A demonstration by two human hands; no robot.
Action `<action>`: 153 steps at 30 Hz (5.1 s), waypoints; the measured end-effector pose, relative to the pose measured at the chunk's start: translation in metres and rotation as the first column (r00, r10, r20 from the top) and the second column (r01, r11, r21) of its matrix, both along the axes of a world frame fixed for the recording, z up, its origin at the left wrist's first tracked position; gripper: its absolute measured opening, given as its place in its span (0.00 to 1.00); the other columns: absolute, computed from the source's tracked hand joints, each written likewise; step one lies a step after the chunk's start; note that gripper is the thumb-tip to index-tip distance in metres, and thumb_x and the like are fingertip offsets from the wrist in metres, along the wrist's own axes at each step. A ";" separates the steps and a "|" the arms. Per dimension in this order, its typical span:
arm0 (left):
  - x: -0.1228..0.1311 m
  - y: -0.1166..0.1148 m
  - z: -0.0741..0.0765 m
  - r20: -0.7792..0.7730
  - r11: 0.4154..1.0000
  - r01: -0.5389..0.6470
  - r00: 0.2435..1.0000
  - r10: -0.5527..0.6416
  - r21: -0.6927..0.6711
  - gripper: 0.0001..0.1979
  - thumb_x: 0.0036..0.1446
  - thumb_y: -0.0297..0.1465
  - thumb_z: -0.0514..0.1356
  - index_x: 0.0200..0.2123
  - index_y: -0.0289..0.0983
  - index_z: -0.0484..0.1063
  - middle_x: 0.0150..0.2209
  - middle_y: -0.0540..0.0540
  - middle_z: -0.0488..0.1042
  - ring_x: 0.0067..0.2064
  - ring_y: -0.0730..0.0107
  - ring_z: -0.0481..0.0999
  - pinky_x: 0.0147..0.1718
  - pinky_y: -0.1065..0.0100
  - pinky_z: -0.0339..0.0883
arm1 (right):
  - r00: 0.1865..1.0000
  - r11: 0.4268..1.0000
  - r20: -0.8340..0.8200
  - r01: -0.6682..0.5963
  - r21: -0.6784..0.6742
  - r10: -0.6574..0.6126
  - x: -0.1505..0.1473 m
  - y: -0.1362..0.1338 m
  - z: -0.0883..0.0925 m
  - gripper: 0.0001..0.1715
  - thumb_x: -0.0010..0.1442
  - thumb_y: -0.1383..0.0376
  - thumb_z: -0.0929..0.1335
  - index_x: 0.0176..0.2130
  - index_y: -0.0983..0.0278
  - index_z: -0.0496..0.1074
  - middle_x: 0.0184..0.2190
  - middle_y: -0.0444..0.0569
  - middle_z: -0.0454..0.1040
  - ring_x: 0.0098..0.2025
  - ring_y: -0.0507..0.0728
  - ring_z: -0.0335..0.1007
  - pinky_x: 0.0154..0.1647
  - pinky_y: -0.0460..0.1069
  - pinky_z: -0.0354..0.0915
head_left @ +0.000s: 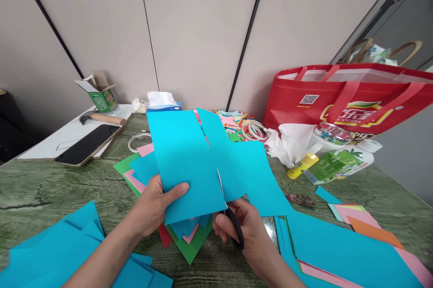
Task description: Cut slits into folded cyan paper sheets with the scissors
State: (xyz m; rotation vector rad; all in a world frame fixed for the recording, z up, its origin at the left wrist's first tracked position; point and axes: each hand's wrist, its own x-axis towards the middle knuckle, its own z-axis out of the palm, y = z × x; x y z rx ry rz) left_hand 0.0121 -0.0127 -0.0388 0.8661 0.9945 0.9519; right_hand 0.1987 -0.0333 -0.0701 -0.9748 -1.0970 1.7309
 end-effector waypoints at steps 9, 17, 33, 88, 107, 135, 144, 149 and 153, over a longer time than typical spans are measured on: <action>0.000 0.000 0.001 -0.005 1.000 -0.008 1.000 0.008 -0.003 0.37 0.48 0.33 0.60 0.59 0.44 0.46 0.55 0.44 0.63 0.48 0.46 0.69 0.33 0.55 0.74 | 1.000 1.000 -0.022 0.009 -0.024 -0.009 -0.001 0.000 -0.002 0.25 0.43 0.56 0.72 0.38 0.66 0.67 0.18 0.43 0.68 0.17 0.47 0.56 0.19 0.45 0.56; 0.001 -0.001 -0.002 -0.002 1.000 -0.006 1.000 0.006 0.010 0.33 0.50 0.33 0.58 0.58 0.43 0.48 0.55 0.43 0.64 0.43 0.52 0.73 0.27 0.58 0.74 | 1.000 0.999 0.004 0.024 -0.038 -0.024 -0.003 -0.001 -0.002 0.24 0.41 0.55 0.72 0.35 0.67 0.68 0.17 0.42 0.67 0.15 0.47 0.56 0.17 0.45 0.54; 0.001 0.000 -0.001 -0.021 1.000 0.026 0.999 -0.026 0.009 0.33 0.49 0.32 0.59 0.57 0.44 0.49 0.53 0.45 0.66 0.44 0.51 0.72 0.30 0.58 0.73 | 0.998 1.000 -0.067 0.010 0.024 -0.009 -0.001 0.002 -0.005 0.20 0.40 0.55 0.73 0.32 0.64 0.70 0.26 0.48 0.74 0.26 0.54 0.66 0.29 0.48 0.65; -0.015 0.002 0.003 0.162 0.997 0.009 0.987 0.003 -0.076 0.27 0.43 0.29 0.64 0.49 0.42 0.65 0.46 0.50 0.74 0.49 0.47 0.68 0.44 0.51 0.69 | 0.888 0.895 -0.119 0.436 -0.091 -0.444 0.023 0.024 -0.015 0.20 0.42 0.65 0.74 0.35 0.62 0.64 0.29 0.45 0.76 0.31 0.52 0.69 0.33 0.47 0.62; -0.016 -0.005 -0.012 0.234 0.981 0.195 0.953 -0.191 0.008 0.21 0.43 0.27 0.64 0.43 0.45 0.70 0.43 0.53 0.75 0.47 0.49 0.70 0.44 0.53 0.70 | 0.975 0.987 -0.169 0.135 -0.083 -0.147 0.016 0.016 -0.019 0.20 0.42 0.62 0.74 0.34 0.62 0.64 0.24 0.40 0.64 0.25 0.47 0.57 0.23 0.41 0.53; -0.020 0.010 0.011 -0.030 0.988 -0.058 0.998 0.054 -0.142 0.30 0.42 0.32 0.65 0.51 0.41 0.63 0.49 0.45 0.71 0.47 0.46 0.70 0.39 0.55 0.72 | 0.774 0.787 0.144 0.601 0.141 -0.617 0.042 0.029 0.002 0.28 0.33 0.64 0.76 0.37 0.64 0.70 0.18 0.41 0.67 0.23 0.52 0.60 0.16 0.43 0.49; -0.016 0.011 0.008 -0.067 0.995 -0.033 0.997 0.027 -0.098 0.25 0.44 0.34 0.63 0.48 0.39 0.66 0.46 0.46 0.74 0.46 0.50 0.71 0.39 0.55 0.72 | 0.746 0.766 0.177 0.614 0.191 -0.642 0.039 0.029 -0.004 0.23 0.37 0.63 0.75 0.35 0.64 0.69 0.20 0.43 0.71 0.23 0.52 0.65 0.17 0.43 0.56; -0.019 0.011 0.005 -0.091 0.995 -0.088 0.992 0.083 -0.054 0.23 0.45 0.34 0.62 0.47 0.41 0.66 0.48 0.48 0.72 0.48 0.51 0.70 0.38 0.58 0.73 | 0.631 0.617 0.062 0.725 0.307 -0.773 0.041 0.028 0.004 0.18 0.43 0.63 0.72 0.36 0.65 0.68 0.29 0.49 0.75 0.34 0.58 0.72 0.33 0.50 0.66; -0.018 0.012 0.004 -0.075 0.992 -0.115 0.991 0.112 -0.050 0.27 0.45 0.33 0.62 0.51 0.43 0.63 0.49 0.50 0.70 0.49 0.50 0.68 0.37 0.58 0.74 | 0.647 0.592 0.010 0.690 0.418 -0.762 0.034 0.019 0.014 0.16 0.47 0.65 0.70 0.38 0.62 0.67 0.21 0.43 0.73 0.24 0.54 0.71 0.29 0.49 0.65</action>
